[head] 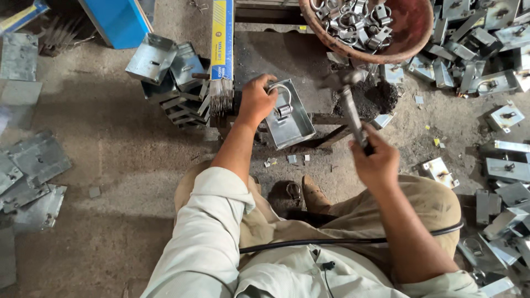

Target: The person sits on the floor in a workshop and welds small metal plates using a handheld welding torch. They repeatedly pick up a metal plate, place a metal ring on it, and weld the ring to the plate. The person then places the finished assembly on the floor and repeats the process with new parts.

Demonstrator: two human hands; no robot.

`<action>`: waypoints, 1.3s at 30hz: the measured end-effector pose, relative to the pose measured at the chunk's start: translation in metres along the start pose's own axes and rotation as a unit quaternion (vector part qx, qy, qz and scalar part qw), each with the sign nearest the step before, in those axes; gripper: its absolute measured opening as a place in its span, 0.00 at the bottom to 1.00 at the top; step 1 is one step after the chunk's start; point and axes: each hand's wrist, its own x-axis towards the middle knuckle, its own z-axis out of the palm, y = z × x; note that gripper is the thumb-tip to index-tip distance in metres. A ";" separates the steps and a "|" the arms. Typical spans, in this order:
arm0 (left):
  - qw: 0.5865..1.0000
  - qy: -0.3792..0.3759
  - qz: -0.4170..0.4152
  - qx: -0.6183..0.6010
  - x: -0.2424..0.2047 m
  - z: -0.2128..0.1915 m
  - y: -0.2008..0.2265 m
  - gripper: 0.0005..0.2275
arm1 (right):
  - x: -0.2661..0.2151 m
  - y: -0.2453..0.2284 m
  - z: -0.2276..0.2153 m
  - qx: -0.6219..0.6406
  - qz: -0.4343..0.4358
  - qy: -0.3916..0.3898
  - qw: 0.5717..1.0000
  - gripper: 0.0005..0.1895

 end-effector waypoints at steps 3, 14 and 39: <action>0.988 0.094 0.072 0.104 0.003 0.002 0.001 0.14 | 0.003 0.015 -0.010 0.028 -0.060 0.099 0.993 0.21; 0.995 0.030 -0.035 0.094 -0.002 0.002 -0.006 0.07 | -0.008 0.033 0.061 -0.007 -0.155 -0.033 0.987 0.19; 0.947 -0.155 0.142 0.242 -0.040 -0.029 0.055 0.14 | 0.068 0.175 0.049 -0.073 0.182 0.032 0.980 0.24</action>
